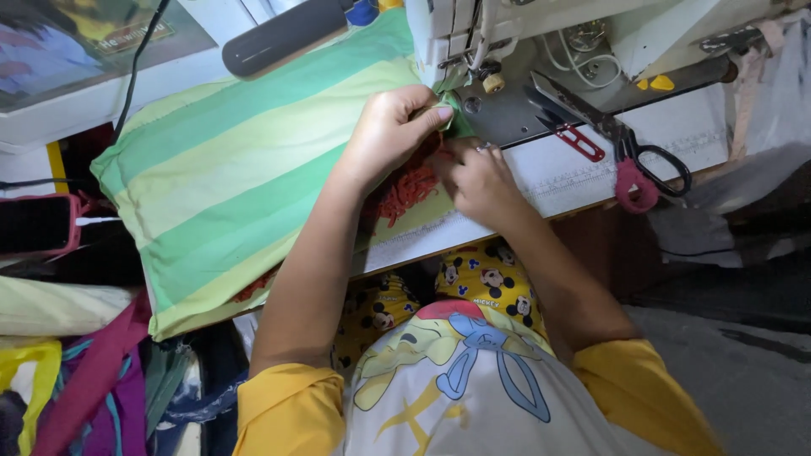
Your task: The person is stuffing a green and yellow striped pillowcase with shredded fabric filler and then sewing the edge shut using an industrial sewing machine.
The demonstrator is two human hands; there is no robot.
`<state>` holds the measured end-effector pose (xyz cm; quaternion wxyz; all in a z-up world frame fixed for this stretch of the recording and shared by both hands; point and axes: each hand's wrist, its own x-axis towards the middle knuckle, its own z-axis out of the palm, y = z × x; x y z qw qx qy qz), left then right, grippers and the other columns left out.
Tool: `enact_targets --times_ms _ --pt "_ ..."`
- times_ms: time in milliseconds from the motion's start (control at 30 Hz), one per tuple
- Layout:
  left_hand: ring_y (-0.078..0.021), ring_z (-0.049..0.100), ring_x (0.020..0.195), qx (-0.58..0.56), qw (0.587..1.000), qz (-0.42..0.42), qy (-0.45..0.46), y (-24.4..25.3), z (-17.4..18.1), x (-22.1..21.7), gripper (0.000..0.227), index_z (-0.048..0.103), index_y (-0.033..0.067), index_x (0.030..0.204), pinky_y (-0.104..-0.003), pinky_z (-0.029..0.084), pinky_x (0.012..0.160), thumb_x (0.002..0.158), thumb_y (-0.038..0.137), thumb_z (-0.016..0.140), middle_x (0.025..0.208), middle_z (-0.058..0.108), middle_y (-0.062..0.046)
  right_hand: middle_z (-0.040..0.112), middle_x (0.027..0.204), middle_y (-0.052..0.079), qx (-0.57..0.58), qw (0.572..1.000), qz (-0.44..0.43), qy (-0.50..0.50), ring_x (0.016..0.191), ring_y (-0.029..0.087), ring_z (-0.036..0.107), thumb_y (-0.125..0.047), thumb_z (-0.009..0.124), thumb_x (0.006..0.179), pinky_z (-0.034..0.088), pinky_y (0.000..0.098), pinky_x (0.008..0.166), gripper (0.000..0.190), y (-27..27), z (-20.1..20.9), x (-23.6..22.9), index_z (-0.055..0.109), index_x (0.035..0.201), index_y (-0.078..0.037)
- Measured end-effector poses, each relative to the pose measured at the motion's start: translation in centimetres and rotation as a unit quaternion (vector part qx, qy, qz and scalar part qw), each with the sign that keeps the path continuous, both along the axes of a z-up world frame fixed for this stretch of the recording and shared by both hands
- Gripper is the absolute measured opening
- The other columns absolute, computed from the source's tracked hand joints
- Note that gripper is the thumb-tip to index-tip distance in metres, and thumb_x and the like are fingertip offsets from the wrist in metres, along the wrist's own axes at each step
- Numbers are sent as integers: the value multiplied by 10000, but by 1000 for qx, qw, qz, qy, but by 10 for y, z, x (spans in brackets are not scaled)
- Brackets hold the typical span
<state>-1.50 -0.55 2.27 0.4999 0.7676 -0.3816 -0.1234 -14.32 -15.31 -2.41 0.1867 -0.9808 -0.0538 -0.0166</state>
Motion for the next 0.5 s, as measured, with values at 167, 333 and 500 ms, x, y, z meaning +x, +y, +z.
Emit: enact_targets --times_ms 167,333,500 --pt "-119 422 655 22 1000 -1 -18 5 -2 1 397 496 123 726 -286 354 601 1026 281 704 662 461 33 706 1024 122 -42 996 -1 -82 1063 382 594 30 639 849 445 501 933 194 -29 -22 9 748 982 -60" --pt "-267 661 669 -10 1000 13 -22 1 -13 2 272 715 104 867 -381 537 721 993 345 702 677 684 -97 672 1049 127 93 974 -14 -207 992 356 654 -76 616 851 522 470 861 64 -46 -50 8 652 904 -75" --pt "-323 717 718 12 999 -20 -41 0 6 -11 274 723 163 825 -410 561 735 969 395 704 687 727 -59 681 999 122 120 954 -89 -259 937 342 708 -95 714 843 571 473 810 386 -26 -20 17 619 1216 -99"
